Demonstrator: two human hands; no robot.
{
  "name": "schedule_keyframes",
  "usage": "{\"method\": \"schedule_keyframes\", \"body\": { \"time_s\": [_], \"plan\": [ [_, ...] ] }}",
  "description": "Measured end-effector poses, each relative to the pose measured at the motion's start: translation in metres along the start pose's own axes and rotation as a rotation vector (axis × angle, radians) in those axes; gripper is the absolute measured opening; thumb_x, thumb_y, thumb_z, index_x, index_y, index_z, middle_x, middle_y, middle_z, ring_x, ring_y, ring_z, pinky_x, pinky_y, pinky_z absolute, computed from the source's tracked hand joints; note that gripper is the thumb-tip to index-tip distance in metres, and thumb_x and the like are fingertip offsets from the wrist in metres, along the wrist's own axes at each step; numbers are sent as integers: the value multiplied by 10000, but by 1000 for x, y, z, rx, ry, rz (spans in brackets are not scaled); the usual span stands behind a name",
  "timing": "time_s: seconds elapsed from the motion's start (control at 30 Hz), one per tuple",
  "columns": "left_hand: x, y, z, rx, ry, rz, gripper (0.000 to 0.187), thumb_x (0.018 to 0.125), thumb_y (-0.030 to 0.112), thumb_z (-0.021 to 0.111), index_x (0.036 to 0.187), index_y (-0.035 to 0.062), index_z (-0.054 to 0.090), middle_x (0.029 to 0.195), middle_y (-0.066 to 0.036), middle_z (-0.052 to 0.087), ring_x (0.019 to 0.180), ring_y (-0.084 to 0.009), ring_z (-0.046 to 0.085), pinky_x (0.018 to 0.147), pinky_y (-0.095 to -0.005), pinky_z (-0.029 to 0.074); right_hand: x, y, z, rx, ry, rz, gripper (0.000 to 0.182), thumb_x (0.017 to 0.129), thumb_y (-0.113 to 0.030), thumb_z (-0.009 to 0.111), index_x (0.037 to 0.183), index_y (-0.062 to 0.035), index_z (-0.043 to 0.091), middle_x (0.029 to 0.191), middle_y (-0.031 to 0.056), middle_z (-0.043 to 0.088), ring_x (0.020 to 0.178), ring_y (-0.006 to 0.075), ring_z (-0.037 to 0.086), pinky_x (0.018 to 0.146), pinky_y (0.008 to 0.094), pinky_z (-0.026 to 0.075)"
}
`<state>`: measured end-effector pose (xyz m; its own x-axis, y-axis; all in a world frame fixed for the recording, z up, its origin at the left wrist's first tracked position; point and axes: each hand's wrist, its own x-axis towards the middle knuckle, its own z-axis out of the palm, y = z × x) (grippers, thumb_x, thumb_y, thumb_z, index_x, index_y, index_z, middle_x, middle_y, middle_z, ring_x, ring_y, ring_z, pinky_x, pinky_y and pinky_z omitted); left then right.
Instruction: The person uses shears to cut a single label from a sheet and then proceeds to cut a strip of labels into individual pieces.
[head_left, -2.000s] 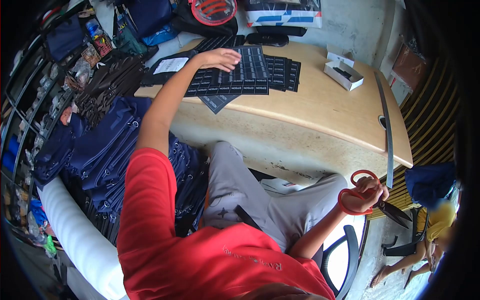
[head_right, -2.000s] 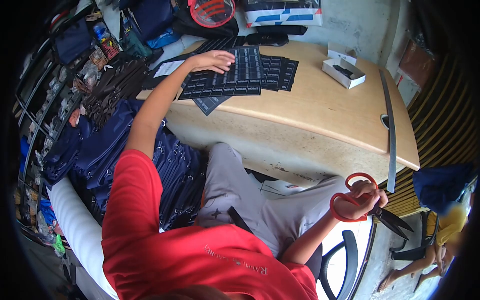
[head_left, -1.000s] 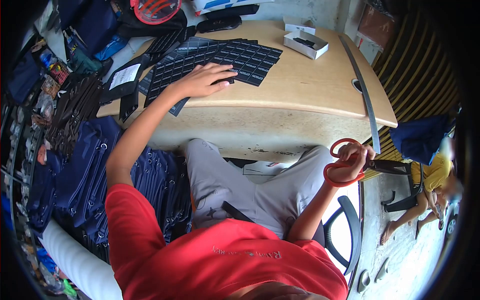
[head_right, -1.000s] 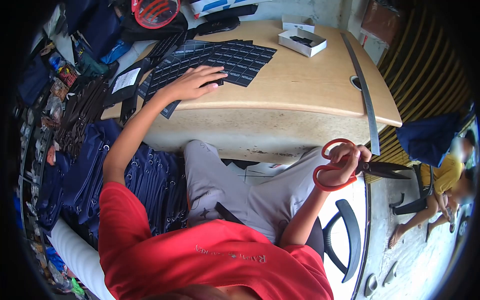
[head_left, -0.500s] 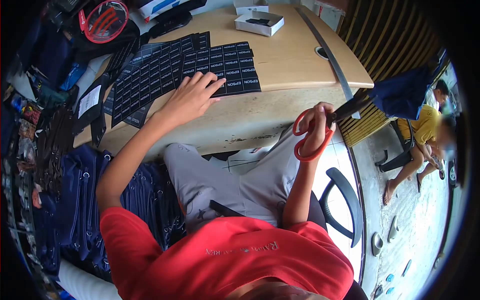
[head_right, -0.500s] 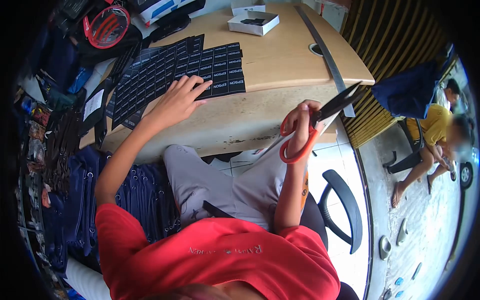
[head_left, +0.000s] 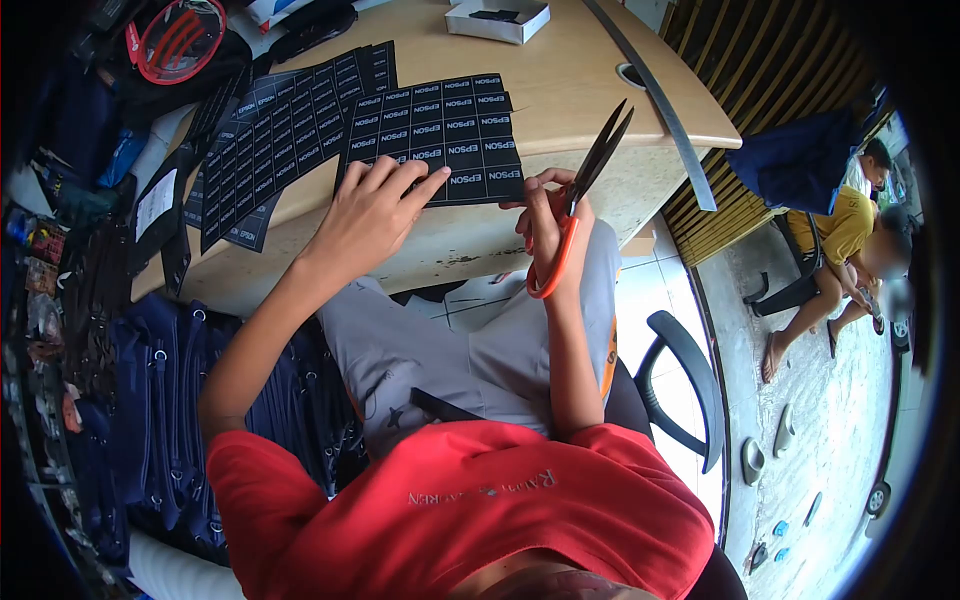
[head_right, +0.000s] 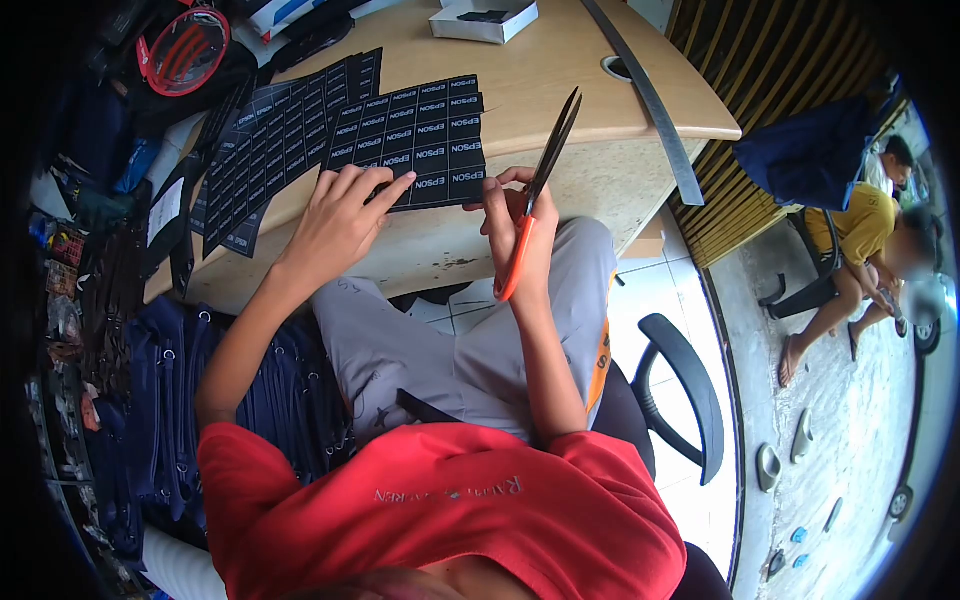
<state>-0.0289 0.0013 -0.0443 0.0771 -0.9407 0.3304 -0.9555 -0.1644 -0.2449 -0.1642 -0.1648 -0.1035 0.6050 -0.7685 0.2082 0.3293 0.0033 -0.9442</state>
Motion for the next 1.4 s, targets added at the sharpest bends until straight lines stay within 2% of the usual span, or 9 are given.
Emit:
{"method": "schedule_keyframes", "body": {
  "time_s": [0.3,0.83,0.93,1.03,1.1,1.17,1.23,1.33,1.4],
  "plan": [
    [1,2,1,10,45,25,554,779,42,616,1309,196,564,1133,-47,549,963,-224,504,822,-364,387,-1,3,2,7,9,2,210,876,-94,643,1003,-16,495,561,18,538,499,81,497,494,227,377],
    [13,-1,3,60,27,-40,536,793,89,653,1310,199,560,1315,-20,528,1057,-233,508,864,-358,385,4,1,-5,74,36,-24,190,965,-215,523,962,-26,500,558,80,581,430,71,472,383,202,341],
    [11,24,-10,120,164,-35,500,794,138,681,1281,180,577,1254,-37,546,1059,-242,502,872,-369,390,4,-1,-7,70,38,-12,195,967,-218,519,958,-24,501,553,77,577,420,71,467,382,203,346],
    [-2,54,-7,-373,270,-172,342,783,179,703,1091,61,614,1028,-92,579,938,-251,546,824,-345,428,2,-8,-12,60,31,-29,207,970,-224,517,945,-20,503,531,66,552,406,69,448,380,206,330],
    [-12,70,22,-787,254,-287,242,864,192,644,1033,23,602,962,-77,600,859,-204,559,790,-308,435,-4,-15,-21,-4,-4,12,226,977,-233,505,932,-12,503,513,55,526,393,67,423,376,214,306],
    [-5,86,45,-1458,108,-711,292,946,298,547,1032,23,599,931,-48,602,830,-138,546,739,-263,419,-16,-12,-28,-34,3,16,264,988,-255,489,916,-1,497,494,35,488,384,67,403,374,224,289],
    [4,85,62,-1806,34,-923,436,969,457,437,1106,67,577,976,-28,594,810,-89,526,653,-211,367,-31,-8,-37,-64,-27,110,293,998,-273,474,907,5,491,481,15,454,389,71,406,380,227,297],
    [23,83,76,-2000,113,-1014,498,944,515,457,1133,66,562,995,-28,595,812,-90,529,647,-214,371,-73,-1,-47,-215,-143,271,331,1010,-348,417,918,-32,457,472,21,434,368,97,399,364,241,300],
    [31,78,80,-2080,153,-997,559,914,576,469,1126,68,563,995,-33,599,811,-96,531,636,-211,368,-109,14,-62,22,-205,611,260,983,-305,509,1012,-60,428,518,6,430,398,104,424,377,248,327]
  ]
}}
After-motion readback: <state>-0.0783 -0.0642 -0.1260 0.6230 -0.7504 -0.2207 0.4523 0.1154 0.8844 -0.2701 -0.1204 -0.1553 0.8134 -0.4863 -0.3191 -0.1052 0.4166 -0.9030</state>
